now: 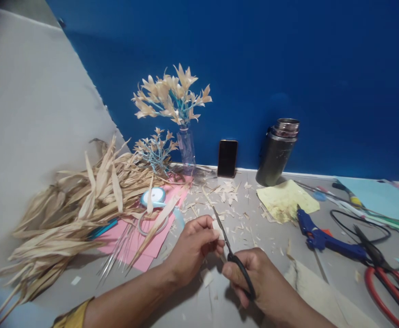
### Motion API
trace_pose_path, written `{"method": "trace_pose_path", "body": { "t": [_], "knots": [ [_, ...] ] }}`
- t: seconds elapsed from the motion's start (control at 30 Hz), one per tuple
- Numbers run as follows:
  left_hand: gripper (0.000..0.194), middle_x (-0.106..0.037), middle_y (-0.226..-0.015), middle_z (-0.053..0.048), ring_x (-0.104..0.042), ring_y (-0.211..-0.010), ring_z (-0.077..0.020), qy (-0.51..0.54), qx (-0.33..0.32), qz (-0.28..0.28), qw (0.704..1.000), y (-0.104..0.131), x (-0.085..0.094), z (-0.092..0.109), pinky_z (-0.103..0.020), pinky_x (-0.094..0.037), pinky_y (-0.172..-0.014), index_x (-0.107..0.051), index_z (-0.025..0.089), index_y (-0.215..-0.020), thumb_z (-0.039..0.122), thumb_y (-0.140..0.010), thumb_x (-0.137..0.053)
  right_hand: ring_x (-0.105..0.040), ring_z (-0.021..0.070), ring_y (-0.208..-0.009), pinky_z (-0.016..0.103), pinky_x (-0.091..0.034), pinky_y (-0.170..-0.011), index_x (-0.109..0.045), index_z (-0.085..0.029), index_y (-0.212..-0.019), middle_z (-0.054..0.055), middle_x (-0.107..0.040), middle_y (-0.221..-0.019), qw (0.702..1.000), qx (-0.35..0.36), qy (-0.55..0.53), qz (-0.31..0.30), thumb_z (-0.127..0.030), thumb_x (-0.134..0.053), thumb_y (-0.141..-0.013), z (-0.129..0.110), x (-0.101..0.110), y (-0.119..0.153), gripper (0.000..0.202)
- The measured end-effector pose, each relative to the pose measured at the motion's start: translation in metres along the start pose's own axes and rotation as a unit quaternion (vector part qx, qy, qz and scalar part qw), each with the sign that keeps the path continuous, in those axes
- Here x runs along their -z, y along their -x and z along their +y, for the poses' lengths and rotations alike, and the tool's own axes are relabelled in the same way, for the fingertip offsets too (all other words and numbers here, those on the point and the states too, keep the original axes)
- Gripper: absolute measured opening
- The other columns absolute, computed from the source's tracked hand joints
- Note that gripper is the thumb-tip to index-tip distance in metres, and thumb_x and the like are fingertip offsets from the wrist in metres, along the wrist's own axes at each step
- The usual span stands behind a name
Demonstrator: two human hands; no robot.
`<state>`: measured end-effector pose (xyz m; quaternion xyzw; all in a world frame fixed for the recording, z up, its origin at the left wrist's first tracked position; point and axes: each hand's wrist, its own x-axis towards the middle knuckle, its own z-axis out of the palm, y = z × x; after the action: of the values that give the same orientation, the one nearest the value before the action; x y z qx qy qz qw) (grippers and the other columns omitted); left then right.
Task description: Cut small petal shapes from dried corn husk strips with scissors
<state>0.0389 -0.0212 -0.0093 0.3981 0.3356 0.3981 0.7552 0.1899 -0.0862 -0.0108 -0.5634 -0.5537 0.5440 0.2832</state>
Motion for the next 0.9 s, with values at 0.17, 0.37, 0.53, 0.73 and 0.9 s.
{"method": "trace_pose_path", "body": {
  "t": [0.17,0.37,0.53,0.73,0.9],
  "knots": [
    [0.017,-0.066,-0.061,-0.003,-0.057,-0.050,-0.0122,-0.011,0.004,-0.001,1.000,0.001,0.000,0.000,-0.024,-0.042,-0.053,-0.051,0.019,-0.074,0.023,-0.068,-0.066,-0.043,0.0136,-0.052,0.026,-0.035,-0.050,-0.051,-0.020,-0.054,0.001,-0.053,-0.054,0.998,0.020,0.016,0.054,-0.081,-0.045,-0.079,-0.008,0.008,0.000,0.066],
    [0.011,-0.051,-0.049,0.004,-0.043,-0.047,-0.0078,-0.027,0.011,0.006,1.000,0.001,0.002,0.004,-0.021,-0.035,-0.051,-0.056,0.017,-0.070,0.020,-0.066,-0.066,-0.053,0.0156,-0.058,0.027,-0.038,-0.055,-0.059,-0.017,-0.067,0.005,-0.063,-0.064,0.999,0.045,0.019,-0.014,-0.076,-0.042,-0.088,-0.004,0.017,-0.001,0.064],
    [0.011,-0.052,-0.055,0.002,-0.050,-0.052,-0.0098,-0.002,0.041,-0.027,0.999,0.001,0.004,0.011,-0.023,-0.039,-0.055,-0.056,0.017,-0.066,0.019,-0.064,-0.066,-0.056,0.0164,-0.059,0.027,-0.040,-0.058,-0.063,-0.015,-0.075,0.006,-0.066,-0.064,0.993,0.073,-0.013,-0.091,-0.077,-0.044,-0.087,0.002,0.024,0.000,0.066],
    [0.015,-0.061,-0.061,-0.002,-0.060,-0.059,-0.0130,-0.008,0.029,-0.039,0.999,0.000,0.005,0.019,-0.025,-0.045,-0.059,-0.058,0.015,-0.064,0.020,-0.063,-0.072,-0.050,0.0124,-0.052,0.023,-0.033,-0.052,-0.064,-0.013,-0.074,0.003,-0.062,-0.056,0.986,0.033,-0.057,-0.154,-0.077,-0.050,-0.084,0.013,0.027,0.003,0.067],
    [0.016,-0.060,-0.055,-0.001,-0.059,-0.054,-0.0124,-0.019,0.018,-0.024,0.999,0.000,0.006,0.021,-0.027,-0.048,-0.061,-0.058,0.015,-0.060,0.021,-0.062,-0.073,-0.047,0.0115,-0.050,0.023,-0.033,-0.050,-0.061,-0.014,-0.071,0.003,-0.061,-0.055,0.986,0.025,-0.050,-0.159,-0.075,-0.057,-0.081,0.008,0.028,0.005,0.062]
  ]
}}
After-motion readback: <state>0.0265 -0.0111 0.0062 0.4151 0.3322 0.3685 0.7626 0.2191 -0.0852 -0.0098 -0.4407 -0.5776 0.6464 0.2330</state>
